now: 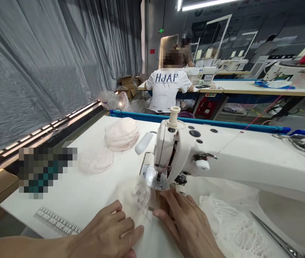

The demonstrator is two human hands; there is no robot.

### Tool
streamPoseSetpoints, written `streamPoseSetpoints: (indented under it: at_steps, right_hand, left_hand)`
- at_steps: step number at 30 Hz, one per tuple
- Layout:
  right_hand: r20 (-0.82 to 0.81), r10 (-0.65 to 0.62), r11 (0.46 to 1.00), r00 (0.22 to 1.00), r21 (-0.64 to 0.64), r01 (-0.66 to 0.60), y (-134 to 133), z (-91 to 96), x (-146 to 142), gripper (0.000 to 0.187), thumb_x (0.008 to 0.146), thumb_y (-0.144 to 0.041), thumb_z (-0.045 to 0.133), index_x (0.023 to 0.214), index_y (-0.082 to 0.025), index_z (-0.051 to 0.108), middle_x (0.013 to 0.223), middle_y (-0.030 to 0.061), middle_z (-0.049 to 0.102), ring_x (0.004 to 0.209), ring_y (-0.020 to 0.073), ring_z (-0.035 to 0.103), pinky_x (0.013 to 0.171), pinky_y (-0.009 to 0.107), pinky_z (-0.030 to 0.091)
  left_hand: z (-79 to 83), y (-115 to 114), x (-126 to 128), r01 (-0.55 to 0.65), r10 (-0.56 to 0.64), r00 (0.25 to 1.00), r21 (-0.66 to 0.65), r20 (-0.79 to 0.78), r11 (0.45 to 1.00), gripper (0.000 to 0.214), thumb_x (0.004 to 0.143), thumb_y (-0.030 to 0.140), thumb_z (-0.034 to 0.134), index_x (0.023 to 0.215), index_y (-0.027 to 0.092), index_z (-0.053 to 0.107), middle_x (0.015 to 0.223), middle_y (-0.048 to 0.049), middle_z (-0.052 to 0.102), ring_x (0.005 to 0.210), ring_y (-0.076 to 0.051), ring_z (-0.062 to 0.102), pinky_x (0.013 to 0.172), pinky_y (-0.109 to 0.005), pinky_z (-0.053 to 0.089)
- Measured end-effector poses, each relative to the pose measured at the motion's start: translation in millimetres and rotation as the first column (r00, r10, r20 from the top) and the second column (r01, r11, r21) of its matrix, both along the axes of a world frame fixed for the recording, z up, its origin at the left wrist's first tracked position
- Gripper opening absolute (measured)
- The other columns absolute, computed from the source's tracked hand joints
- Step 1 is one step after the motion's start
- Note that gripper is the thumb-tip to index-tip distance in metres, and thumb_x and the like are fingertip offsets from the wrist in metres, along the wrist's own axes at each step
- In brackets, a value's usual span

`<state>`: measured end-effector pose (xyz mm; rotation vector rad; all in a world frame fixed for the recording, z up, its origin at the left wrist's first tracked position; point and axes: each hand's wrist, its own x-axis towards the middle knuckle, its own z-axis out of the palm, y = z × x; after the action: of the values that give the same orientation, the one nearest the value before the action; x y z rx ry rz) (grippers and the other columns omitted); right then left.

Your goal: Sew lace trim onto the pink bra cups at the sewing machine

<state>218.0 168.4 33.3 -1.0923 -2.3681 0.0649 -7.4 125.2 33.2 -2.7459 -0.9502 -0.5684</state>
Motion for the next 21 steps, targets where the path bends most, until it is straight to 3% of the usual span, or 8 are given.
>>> streamPoseSetpoints:
  at_steps: [3,6,11,14,16,18,20,21]
  right_hand:
    - [-0.048,-0.036,0.991,0.998,-0.128,0.03,-7,-10.0,-12,0.035,0.091,-0.051,0.042,0.11,-0.022,0.046,0.089,0.0076,0.062,0.067,0.0225,0.063,0.05,0.031,0.05]
    - [-0.05,-0.057,0.974,0.997,-0.223,0.045,-14,-18.1,-26,0.045,0.082,-0.053,0.057,0.115,-0.024,0.045,0.1,0.0098,0.058,0.077,0.0262,0.061,0.056,0.036,0.052]
    - [-0.222,-0.033,0.912,0.974,-0.405,-0.061,-18,-18.2,-44,0.026,0.082,-0.037,0.057,0.103,-0.021,0.053,0.111,0.012,0.052,0.096,0.0299,0.052,0.081,0.046,0.043]
    - [-0.328,0.011,0.821,0.945,-0.536,-0.195,-23,-6.0,-47,0.022,0.09,-0.036,0.044,0.078,-0.019,0.053,0.084,0.0057,0.054,0.077,0.0219,0.051,0.07,0.035,0.043]
    - [-0.383,0.063,0.678,0.921,-0.661,-0.322,-31,6.5,-45,0.03,0.091,-0.04,0.045,0.07,-0.019,0.05,0.068,-0.0003,0.047,0.064,0.0156,0.046,0.058,0.026,0.039]
    - [-0.477,0.073,0.423,0.876,-0.78,-0.461,-45,18.8,-39,0.031,0.088,-0.042,0.052,0.069,-0.018,0.051,0.066,-0.0026,0.044,0.062,0.0127,0.042,0.055,0.023,0.033]
    - [-0.545,0.029,0.204,0.838,-0.818,-0.539,-60,27.4,-33,0.03,0.084,-0.042,0.059,0.072,-0.016,0.053,0.067,-0.0028,0.043,0.064,0.012,0.04,0.056,0.023,0.03]
    - [-0.556,0.009,0.158,0.831,-0.82,-0.551,-68,29.6,-30,0.029,0.083,-0.041,0.062,0.072,-0.015,0.054,0.068,-0.0028,0.043,0.065,0.012,0.039,0.057,0.023,0.029]
  left_hand:
    - [12.6,10,-8,-0.145,0.162,0.983,-0.172,0.09,0.974,0.011,0.087,0.016,0.055,0.097,0.015,0.059,0.079,-0.001,0.059,0.072,-0.014,0.053,0.065,-0.027,0.037]
    - [21.8,36,-14,-0.299,0.347,0.938,-0.494,0.007,0.817,0.03,0.077,0.027,0.069,0.103,0.017,0.059,0.1,-0.0058,0.056,0.092,-0.021,0.05,0.074,-0.031,0.04]
    - [26.5,43,-22,-0.205,0.467,0.877,-0.794,0.11,0.572,0.014,0.075,0.025,0.068,0.079,0.015,0.059,0.087,-0.0019,0.055,0.087,-0.018,0.049,0.074,-0.028,0.038]
    - [34.7,18,-29,-0.006,0.546,0.801,-0.907,0.248,0.42,0.017,0.079,0.03,0.063,0.075,0.015,0.056,0.077,0.0003,0.057,0.073,-0.013,0.05,0.065,-0.024,0.036]
    - [44.0,-4,-32,0.166,0.615,0.745,-0.965,0.259,0.205,0.025,0.076,0.036,0.067,0.078,0.015,0.055,0.064,0.0028,0.055,0.058,-0.009,0.046,0.056,-0.021,0.033]
    - [52.7,-25,-32,0.312,0.689,0.686,-0.95,0.234,0.013,0.033,0.068,0.038,0.074,0.083,0.013,0.057,0.058,0.0039,0.055,0.051,-0.007,0.044,0.052,-0.02,0.032]
    - [57.6,-44,-30,0.399,0.738,0.639,-0.913,0.216,-0.079,0.04,0.061,0.035,0.079,0.087,0.01,0.06,0.063,0.001,0.059,0.055,-0.009,0.05,0.056,-0.021,0.038]
    - [58.0,-51,-29,0.419,0.752,0.626,-0.902,0.207,-0.101,0.043,0.059,0.034,0.081,0.089,0.009,0.062,0.067,-0.0012,0.062,0.059,-0.01,0.053,0.06,-0.023,0.042]
